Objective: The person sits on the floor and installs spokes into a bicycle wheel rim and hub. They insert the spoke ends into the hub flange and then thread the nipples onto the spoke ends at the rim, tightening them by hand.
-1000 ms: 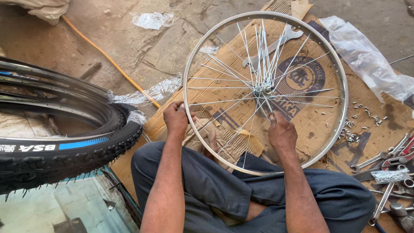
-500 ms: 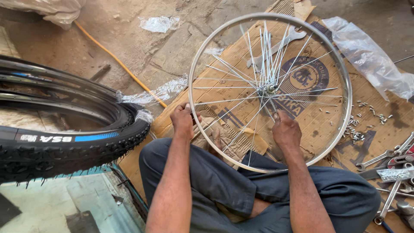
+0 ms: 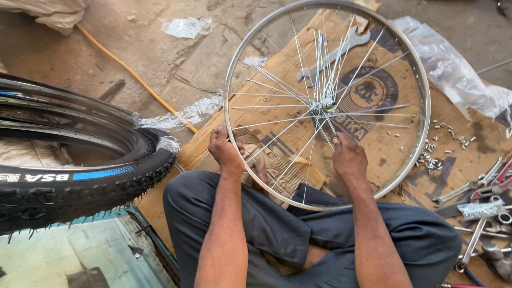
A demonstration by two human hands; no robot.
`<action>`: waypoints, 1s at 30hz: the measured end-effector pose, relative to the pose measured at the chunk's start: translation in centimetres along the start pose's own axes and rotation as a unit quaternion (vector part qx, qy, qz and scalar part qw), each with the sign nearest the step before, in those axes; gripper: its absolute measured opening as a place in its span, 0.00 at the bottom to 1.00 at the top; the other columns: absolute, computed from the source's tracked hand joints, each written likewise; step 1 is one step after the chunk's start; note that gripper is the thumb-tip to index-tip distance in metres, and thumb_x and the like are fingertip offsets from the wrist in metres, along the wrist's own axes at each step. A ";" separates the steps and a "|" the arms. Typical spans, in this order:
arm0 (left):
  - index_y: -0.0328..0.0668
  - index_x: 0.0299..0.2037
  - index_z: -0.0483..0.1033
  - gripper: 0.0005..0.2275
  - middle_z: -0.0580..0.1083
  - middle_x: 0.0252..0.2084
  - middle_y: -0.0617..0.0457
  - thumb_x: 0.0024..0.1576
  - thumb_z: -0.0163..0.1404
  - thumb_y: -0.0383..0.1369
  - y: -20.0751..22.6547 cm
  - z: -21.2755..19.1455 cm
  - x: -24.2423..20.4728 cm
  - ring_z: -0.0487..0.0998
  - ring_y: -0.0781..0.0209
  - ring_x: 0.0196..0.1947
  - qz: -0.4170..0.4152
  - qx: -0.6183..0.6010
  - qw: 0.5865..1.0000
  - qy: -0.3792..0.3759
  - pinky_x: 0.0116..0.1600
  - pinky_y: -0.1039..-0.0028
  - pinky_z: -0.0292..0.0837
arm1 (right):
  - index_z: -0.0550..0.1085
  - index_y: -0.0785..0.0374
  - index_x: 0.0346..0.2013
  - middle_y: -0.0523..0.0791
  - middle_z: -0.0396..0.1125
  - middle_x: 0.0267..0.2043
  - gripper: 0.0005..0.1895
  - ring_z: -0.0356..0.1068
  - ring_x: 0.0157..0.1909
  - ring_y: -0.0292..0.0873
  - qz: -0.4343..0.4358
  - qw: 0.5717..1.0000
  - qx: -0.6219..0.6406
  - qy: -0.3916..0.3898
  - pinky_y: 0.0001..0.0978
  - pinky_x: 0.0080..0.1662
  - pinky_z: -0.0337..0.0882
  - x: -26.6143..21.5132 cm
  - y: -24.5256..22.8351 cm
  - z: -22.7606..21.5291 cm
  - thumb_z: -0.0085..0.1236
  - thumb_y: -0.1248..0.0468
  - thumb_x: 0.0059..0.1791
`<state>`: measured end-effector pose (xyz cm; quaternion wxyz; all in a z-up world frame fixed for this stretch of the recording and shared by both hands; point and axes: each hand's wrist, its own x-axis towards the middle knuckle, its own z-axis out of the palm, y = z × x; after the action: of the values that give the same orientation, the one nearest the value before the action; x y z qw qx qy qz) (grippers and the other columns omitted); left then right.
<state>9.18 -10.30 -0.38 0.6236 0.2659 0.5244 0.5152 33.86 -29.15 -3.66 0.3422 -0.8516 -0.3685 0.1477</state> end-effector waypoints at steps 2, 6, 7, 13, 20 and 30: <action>0.43 0.39 0.69 0.07 0.73 0.28 0.51 0.65 0.46 0.36 -0.1 -0.6 0.5 0.69 0.64 0.17 -0.021 -0.027 0.999 -0.036 0.19 0.74 0.65 | 0.75 0.57 0.52 0.55 0.73 0.46 0.13 0.71 0.48 0.64 0.041 0.999 -0.002 -0.019 0.56 0.49 0.69 -0.3 -0.2 -0.1 0.50 0.58 0.55; 0.41 0.44 0.72 0.05 0.75 0.31 0.50 0.65 0.48 0.33 -0.3 -1.2 1.4 0.72 0.62 0.20 -0.043 -0.050 0.995 -0.072 0.23 0.73 0.69 | 0.76 0.58 0.50 0.55 0.73 0.46 0.13 0.71 0.48 0.65 0.043 0.999 0.010 -0.017 0.55 0.48 0.69 -0.1 -0.8 -0.8 0.50 0.58 0.55; 0.41 0.44 0.73 0.05 0.75 0.30 0.50 0.65 0.48 0.33 -0.3 -1.2 1.7 0.73 0.62 0.20 -0.046 -0.041 0.996 -0.066 0.23 0.72 0.70 | 0.76 0.57 0.50 0.55 0.73 0.46 0.13 0.71 0.48 0.65 0.049 0.999 0.008 -0.018 0.55 0.48 0.69 0.1 -0.9 -0.8 0.50 0.58 0.55; 0.39 0.45 0.75 0.06 0.75 0.28 0.50 0.64 0.50 0.33 -1.0 -1.5 2.3 0.70 0.61 0.17 -0.050 0.022 0.998 -0.013 0.20 0.72 0.67 | 0.76 0.57 0.52 0.55 0.73 0.47 0.14 0.71 0.49 0.64 0.046 0.999 0.004 -0.015 0.53 0.49 0.70 0.2 -0.2 -0.6 0.51 0.58 0.55; 0.37 0.45 0.75 0.08 0.76 0.32 0.53 0.65 0.45 0.32 0.1 -0.6 -0.9 0.78 0.64 0.23 -0.003 0.063 0.997 0.041 0.26 0.73 0.76 | 0.76 0.57 0.52 0.54 0.74 0.48 0.13 0.72 0.49 0.63 0.032 0.999 -0.005 -0.017 0.53 0.49 0.70 -0.1 -0.2 -0.5 0.51 0.59 0.55; 0.29 0.45 0.73 0.13 0.76 0.31 0.49 0.49 0.54 0.15 -0.6 -0.9 2.1 0.74 0.64 0.22 -0.039 0.076 0.996 -0.023 0.24 0.74 0.71 | 0.76 0.57 0.51 0.57 0.74 0.43 0.11 0.72 0.45 0.65 0.046 0.999 -0.018 -0.009 0.55 0.47 0.70 -0.6 -0.1 -0.2 0.51 0.60 0.56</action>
<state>8.40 -8.69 -1.96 0.6329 0.3037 0.5573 0.4433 33.47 -29.59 -3.44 0.3167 -0.8723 -0.3344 0.1643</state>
